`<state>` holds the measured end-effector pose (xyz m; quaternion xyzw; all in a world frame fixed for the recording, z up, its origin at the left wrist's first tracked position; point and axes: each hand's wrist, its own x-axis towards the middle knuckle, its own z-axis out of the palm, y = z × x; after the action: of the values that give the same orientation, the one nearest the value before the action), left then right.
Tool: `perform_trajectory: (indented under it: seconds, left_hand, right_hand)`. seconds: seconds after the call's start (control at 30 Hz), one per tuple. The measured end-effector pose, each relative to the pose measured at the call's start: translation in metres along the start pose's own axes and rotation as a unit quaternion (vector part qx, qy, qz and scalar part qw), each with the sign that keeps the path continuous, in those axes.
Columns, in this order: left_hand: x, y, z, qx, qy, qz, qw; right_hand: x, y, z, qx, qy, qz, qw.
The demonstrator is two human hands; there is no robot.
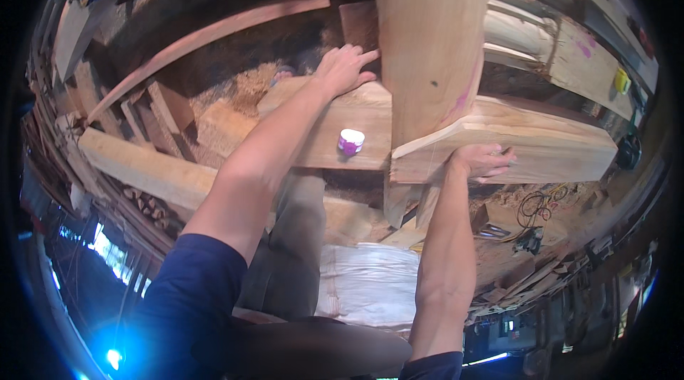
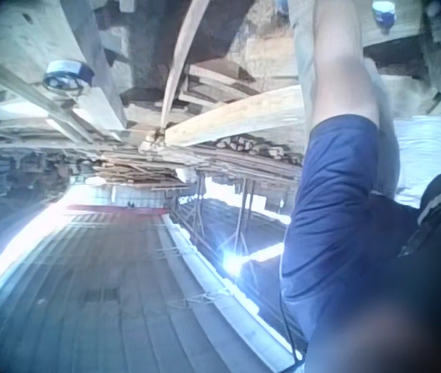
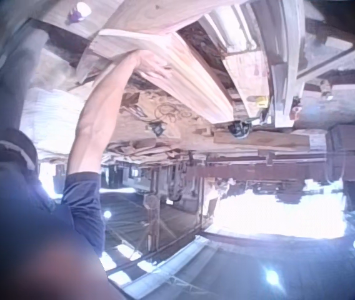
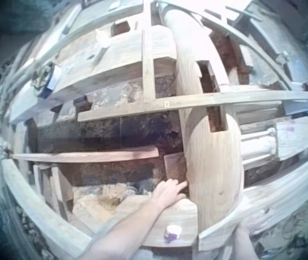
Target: The person assembles a wooden chair frame by fitting curved and straight wooden pieces together. They use a mallet to tap joints into place and apply glue to the connections before securing them.
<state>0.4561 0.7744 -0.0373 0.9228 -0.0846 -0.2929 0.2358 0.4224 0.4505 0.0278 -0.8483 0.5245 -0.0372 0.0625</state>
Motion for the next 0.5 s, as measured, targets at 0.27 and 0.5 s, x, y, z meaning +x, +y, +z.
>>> perform_trajectory:
  seconds: [0.27,0.5]
  left_hand:
    - [-0.004,0.003,-0.008,0.01,0.048,0.02,0.999]
    - [-0.017,0.026,-0.032,-0.118,0.162,0.023,0.98]
  right_hand:
    - [-0.004,0.006,0.007,-0.005,0.023,-0.021,0.999]
    - [-0.003,0.002,0.003,-0.034,0.051,-0.053,0.997]
